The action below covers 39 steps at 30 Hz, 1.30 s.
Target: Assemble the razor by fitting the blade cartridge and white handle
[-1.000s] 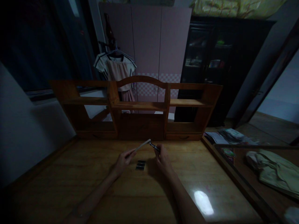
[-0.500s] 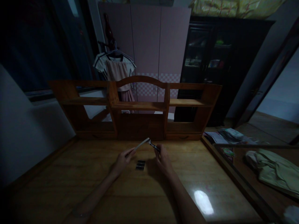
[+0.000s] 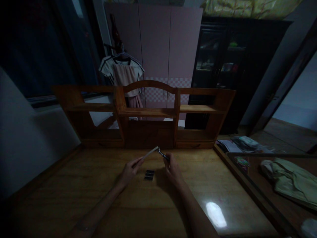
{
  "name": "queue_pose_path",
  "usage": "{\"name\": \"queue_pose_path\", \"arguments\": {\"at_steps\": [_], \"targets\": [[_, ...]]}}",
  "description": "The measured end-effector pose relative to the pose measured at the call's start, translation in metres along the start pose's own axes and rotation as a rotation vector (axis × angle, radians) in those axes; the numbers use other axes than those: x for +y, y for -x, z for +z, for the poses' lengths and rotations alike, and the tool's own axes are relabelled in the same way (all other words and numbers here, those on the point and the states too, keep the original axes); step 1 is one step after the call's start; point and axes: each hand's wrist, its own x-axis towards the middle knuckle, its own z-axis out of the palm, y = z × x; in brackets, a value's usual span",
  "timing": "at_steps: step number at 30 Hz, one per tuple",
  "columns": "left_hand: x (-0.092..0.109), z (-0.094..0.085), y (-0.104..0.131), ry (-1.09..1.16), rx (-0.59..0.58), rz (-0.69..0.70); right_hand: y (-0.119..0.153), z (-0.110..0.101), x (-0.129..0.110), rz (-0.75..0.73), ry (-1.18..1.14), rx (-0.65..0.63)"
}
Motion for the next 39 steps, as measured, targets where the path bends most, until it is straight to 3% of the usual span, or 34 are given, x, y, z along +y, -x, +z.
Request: {"name": "queue_pose_path", "arguments": {"at_steps": [32, 39], "targets": [[0.0059, -0.0023, 0.0002, -0.02, -0.024, 0.011, 0.0007, 0.0033, -0.0017, -0.008, 0.022, 0.005], [0.0026, -0.0023, -0.0002, -0.026, 0.03, 0.007, 0.0015, 0.0035, -0.0005, -0.02, 0.016, -0.006]]}}
